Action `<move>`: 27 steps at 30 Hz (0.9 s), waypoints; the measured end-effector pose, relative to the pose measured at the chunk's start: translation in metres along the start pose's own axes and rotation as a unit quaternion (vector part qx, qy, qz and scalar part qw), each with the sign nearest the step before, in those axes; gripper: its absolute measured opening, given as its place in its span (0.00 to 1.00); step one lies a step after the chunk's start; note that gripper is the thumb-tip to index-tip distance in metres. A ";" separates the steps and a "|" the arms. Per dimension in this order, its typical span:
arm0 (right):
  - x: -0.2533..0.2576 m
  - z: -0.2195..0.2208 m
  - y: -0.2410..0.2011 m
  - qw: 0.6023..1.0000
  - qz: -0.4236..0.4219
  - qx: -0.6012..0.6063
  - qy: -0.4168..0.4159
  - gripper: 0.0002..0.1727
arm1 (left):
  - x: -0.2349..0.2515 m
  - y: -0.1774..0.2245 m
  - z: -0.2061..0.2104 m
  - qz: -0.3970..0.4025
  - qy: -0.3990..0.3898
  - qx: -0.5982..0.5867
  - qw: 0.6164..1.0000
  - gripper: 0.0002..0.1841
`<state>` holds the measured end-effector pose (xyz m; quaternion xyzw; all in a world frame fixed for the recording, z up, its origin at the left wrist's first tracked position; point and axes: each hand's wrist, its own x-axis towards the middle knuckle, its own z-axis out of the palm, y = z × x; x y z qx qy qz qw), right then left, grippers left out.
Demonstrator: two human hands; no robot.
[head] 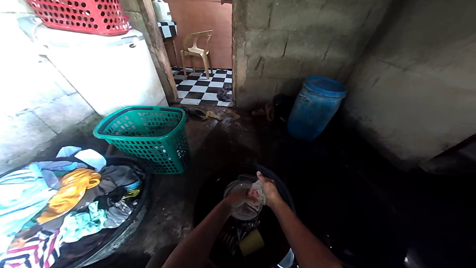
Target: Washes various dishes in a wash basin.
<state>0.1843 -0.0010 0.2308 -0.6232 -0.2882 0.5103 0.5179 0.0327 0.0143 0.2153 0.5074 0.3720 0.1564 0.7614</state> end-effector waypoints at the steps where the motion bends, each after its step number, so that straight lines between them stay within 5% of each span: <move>1: 0.000 0.001 0.000 0.998 0.018 0.057 0.010 0.24 | -0.001 -0.001 0.002 -0.006 -0.008 -0.005 1.000 0.27; 5: 0.009 -0.009 -0.017 0.947 0.035 0.320 0.023 0.26 | -0.003 -0.003 0.007 0.027 -0.004 -0.049 0.998 0.31; 7: 0.009 -0.021 -0.033 0.934 0.009 0.357 0.017 0.26 | -0.005 -0.002 0.009 0.048 0.019 -0.056 0.997 0.34; 12: -0.006 -0.011 -0.034 0.974 -0.182 0.125 0.046 0.05 | 0.002 0.002 0.008 0.084 0.145 -0.024 0.986 0.48; 16: -0.025 0.021 0.006 0.922 -0.360 -0.139 0.023 0.22 | 0.004 0.005 0.018 0.113 0.211 0.053 0.969 0.46; 19: -0.027 0.019 0.010 0.938 -0.336 -0.085 0.013 0.31 | -0.006 0.006 0.019 0.111 0.166 -0.021 0.980 0.39; 22: -0.017 0.015 0.009 0.953 -0.276 0.121 0.011 0.18 | -0.032 0.025 0.039 0.090 0.098 -0.191 0.973 0.14; 25: -0.020 0.018 0.001 0.957 -0.227 0.176 0.037 0.07 | -0.035 0.029 0.044 0.116 0.028 -0.303 0.946 0.29; 27: -0.025 0.015 -0.008 0.965 -0.248 0.046 0.070 0.06 | -0.029 0.020 0.038 0.123 0.023 -0.231 0.965 0.24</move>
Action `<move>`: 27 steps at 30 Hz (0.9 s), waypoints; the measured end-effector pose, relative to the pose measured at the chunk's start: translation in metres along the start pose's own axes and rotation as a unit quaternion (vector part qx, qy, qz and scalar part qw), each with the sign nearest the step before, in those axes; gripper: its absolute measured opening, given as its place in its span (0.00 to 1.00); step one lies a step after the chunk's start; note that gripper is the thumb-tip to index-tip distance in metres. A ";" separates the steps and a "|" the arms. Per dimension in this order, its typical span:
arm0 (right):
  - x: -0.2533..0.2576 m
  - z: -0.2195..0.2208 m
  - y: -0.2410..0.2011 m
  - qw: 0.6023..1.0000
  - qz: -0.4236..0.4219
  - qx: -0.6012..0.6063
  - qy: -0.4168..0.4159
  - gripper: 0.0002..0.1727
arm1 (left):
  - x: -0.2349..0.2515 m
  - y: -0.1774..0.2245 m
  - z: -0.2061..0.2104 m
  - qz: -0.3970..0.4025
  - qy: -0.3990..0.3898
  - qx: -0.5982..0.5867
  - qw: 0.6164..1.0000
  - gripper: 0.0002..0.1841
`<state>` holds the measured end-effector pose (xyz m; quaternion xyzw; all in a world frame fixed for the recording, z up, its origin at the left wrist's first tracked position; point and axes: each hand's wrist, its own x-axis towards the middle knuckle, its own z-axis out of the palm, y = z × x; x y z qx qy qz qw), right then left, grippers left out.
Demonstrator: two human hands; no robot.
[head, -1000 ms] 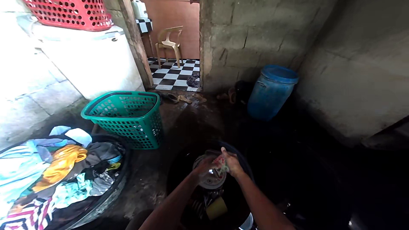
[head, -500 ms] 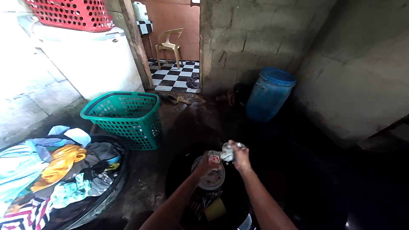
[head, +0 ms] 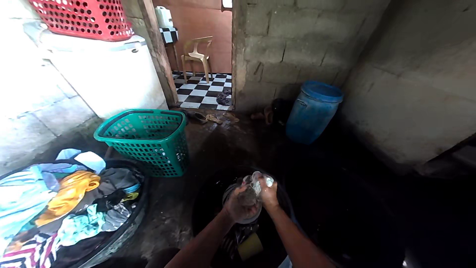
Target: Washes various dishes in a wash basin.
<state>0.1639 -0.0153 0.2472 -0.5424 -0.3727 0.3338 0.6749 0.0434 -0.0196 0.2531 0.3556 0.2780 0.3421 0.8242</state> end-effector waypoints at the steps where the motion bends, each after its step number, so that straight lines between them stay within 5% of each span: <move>1: 0.001 -0.004 -0.007 0.993 -0.004 -0.120 -0.017 0.09 | 0.002 -0.002 -0.005 -0.002 0.009 0.088 0.996 0.18; 2: 0.001 -0.006 -0.018 0.966 0.008 -0.253 -0.054 0.16 | 0.004 -0.002 -0.008 0.000 0.020 0.189 0.982 0.24; 3: 0.000 -0.005 -0.027 0.924 0.019 -0.370 -0.100 0.22 | 0.008 -0.002 -0.009 0.009 0.034 0.284 0.958 0.41; 5: -0.009 0.002 -0.020 0.885 -0.081 -0.450 -0.088 0.21 | 0.014 0.001 -0.004 0.036 0.058 0.440 0.895 0.60; 6: -0.013 0.004 -0.006 0.897 -0.151 -0.412 -0.051 0.18 | 0.014 0.002 -0.004 0.051 0.072 0.464 0.881 0.61; 8: -0.012 0.004 0.018 0.955 -0.198 -0.222 -0.005 0.18 | 0.018 -0.003 -0.015 0.077 0.079 0.375 0.920 0.54; 11: -0.007 0.005 0.018 0.996 -0.079 0.045 0.026 0.12 | 0.002 -0.001 -0.002 0.052 0.056 0.106 0.991 0.16; 13: -0.002 0.004 0.016 0.996 -0.033 0.080 0.035 0.09 | -0.001 -0.002 0.000 0.028 -0.012 -0.003 1.000 0.25; 15: 0.000 0.000 0.012 0.999 -0.027 0.021 0.013 0.08 | 0.000 -0.003 -0.005 0.007 -0.019 0.026 0.999 0.24; 17: 0.003 -0.006 -0.004 0.986 0.016 -0.161 -0.037 0.10 | 0.005 -0.004 -0.012 0.009 0.028 0.201 0.979 0.24; 20: -0.002 0.002 -0.038 0.864 0.083 -0.470 -0.162 0.24 | 0.015 -0.006 -0.003 0.033 0.069 0.454 0.888 0.57; 22: -0.013 0.001 -0.020 0.898 0.000 -0.424 -0.118 0.24 | 0.011 -0.005 0.002 0.029 0.087 0.487 0.869 0.61; 24: -0.013 -0.003 0.010 0.974 -0.078 -0.211 -0.031 0.19 | 0.004 0.001 0.003 0.011 0.094 0.392 0.915 0.50; 26: -0.005 -0.002 0.024 0.998 -0.054 0.000 0.020 0.08 | -0.005 0.001 0.005 -0.009 0.083 0.217 0.973 0.15; 27: -0.001 -0.003 0.025 0.998 -0.023 0.056 0.033 0.06 | -0.009 0.001 0.007 -0.022 0.057 0.122 0.991 0.18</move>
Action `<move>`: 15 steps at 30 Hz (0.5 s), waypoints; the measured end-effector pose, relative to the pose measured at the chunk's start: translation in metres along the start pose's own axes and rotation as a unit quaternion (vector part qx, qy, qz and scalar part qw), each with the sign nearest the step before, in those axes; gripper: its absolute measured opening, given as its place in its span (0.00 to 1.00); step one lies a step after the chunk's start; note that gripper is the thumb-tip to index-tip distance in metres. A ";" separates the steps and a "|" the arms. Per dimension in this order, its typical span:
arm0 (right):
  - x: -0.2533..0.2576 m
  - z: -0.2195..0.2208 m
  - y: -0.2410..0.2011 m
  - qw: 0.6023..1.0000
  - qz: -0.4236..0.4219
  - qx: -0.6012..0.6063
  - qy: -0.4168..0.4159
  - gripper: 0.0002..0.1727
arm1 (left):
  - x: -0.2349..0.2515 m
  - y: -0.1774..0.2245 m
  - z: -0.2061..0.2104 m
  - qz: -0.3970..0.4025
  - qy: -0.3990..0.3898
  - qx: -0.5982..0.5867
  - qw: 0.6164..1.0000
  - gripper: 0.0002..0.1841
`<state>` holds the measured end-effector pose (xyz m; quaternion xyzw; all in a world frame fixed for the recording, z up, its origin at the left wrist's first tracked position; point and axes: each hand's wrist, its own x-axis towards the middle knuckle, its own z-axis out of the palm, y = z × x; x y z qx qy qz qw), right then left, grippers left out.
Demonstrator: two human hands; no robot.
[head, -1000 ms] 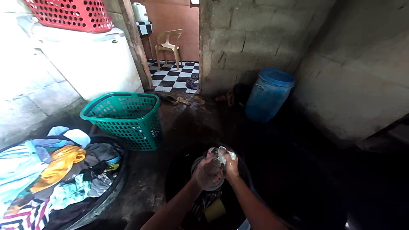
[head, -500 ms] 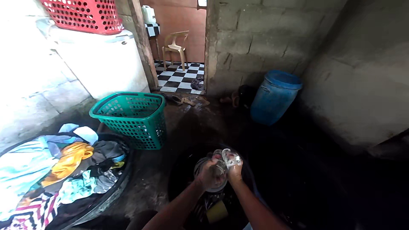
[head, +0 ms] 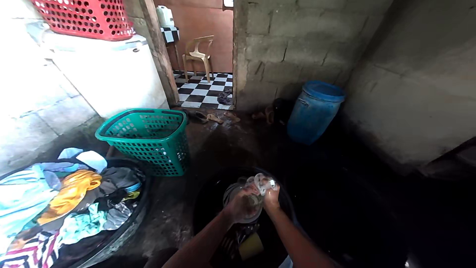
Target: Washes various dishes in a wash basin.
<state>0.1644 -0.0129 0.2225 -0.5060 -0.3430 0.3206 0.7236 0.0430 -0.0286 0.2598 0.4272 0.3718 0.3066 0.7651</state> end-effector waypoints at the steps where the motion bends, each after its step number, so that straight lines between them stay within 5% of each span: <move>1: 0.003 0.000 -0.003 0.999 0.031 0.020 0.004 0.09 | 0.001 -0.002 -0.002 -0.009 -0.046 -0.082 0.996 0.27; 3: 0.006 -0.002 -0.016 0.995 0.091 -0.024 -0.026 0.10 | 0.006 -0.010 -0.008 -0.012 -0.101 -0.115 0.988 0.31; 6: 0.003 0.001 -0.027 0.974 0.163 -0.139 -0.071 0.08 | 0.031 -0.032 -0.030 -0.012 -0.108 -0.142 0.984 0.19; 8: -0.008 0.006 -0.025 0.970 0.181 -0.157 -0.048 0.09 | 0.033 -0.035 -0.028 0.003 -0.029 -0.169 0.985 0.13; 15: -0.039 0.029 -0.019 0.970 0.233 -0.001 0.073 0.11 | 0.045 -0.034 -0.022 0.041 0.203 -0.246 0.947 0.20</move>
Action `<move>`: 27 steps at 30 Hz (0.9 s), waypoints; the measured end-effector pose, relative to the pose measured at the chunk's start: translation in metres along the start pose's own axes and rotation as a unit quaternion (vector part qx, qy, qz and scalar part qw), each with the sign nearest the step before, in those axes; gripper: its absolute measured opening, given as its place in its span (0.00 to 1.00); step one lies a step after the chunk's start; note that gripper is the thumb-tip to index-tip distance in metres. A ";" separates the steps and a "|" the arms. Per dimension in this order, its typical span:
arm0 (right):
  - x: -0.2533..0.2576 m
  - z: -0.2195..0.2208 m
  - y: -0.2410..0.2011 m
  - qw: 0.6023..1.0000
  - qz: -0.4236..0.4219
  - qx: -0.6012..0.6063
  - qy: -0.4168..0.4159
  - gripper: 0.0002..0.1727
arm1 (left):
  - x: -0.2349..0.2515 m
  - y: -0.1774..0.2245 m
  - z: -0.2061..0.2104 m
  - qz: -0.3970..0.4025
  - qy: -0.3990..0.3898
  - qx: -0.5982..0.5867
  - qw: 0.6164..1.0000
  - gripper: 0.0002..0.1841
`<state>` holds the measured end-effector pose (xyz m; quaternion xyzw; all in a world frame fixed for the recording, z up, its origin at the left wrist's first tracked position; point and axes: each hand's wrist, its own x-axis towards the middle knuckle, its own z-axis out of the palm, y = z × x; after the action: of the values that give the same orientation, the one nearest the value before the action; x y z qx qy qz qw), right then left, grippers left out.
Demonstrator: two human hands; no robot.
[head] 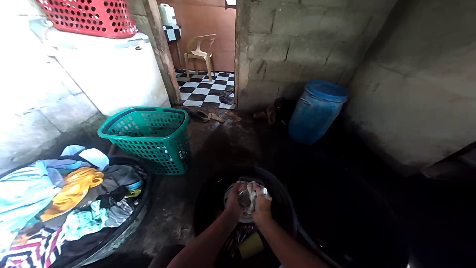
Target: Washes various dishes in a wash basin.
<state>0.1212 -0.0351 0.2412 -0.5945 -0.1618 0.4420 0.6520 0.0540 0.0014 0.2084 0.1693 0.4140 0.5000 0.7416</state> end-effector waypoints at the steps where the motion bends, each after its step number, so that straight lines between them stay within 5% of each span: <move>1: 0.001 0.000 -0.004 0.999 0.016 0.031 -0.001 0.11 | 0.003 -0.004 -0.001 0.011 0.027 0.004 1.000 0.22; 3: 0.009 -0.004 -0.014 0.993 0.041 0.112 -0.009 0.16 | 0.001 -0.006 -0.001 0.014 0.043 0.030 0.999 0.27; 7: 0.035 -0.014 -0.018 0.957 0.062 0.284 -0.002 0.24 | -0.023 -0.005 0.015 0.022 -0.107 0.075 0.991 0.24; 11: 0.026 -0.013 0.020 0.990 -0.134 0.019 0.034 0.23 | -0.028 -0.011 0.019 0.022 -0.131 0.091 0.987 0.24; 16: 0.033 -0.022 0.038 0.937 -0.287 -0.197 -0.022 0.27 | -0.032 -0.013 0.019 0.040 -0.033 0.245 0.968 0.23; 19: 0.039 -0.023 -0.006 0.931 -0.165 -0.326 -0.028 0.18 | -0.034 0.006 0.023 0.055 -0.083 0.405 0.909 0.22; 22: 0.057 -0.036 -0.033 0.925 -0.030 -0.346 -0.151 0.17 | -0.024 0.016 0.016 0.036 -0.176 0.491 0.852 0.20; 25: 0.063 -0.056 -0.041 0.912 0.075 -0.296 -0.273 0.18 | -0.011 0.020 0.001 -0.006 -0.296 0.477 0.827 0.17; 27: 0.074 -0.070 -0.027 0.904 0.077 -0.260 -0.330 0.19 | -0.012 0.024 -0.006 -0.027 -0.357 0.398 0.845 0.13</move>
<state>0.2244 -0.0200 0.2262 -0.5734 -0.4305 0.6044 0.3472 0.0334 0.0009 0.2263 0.6055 0.2886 0.1771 0.7203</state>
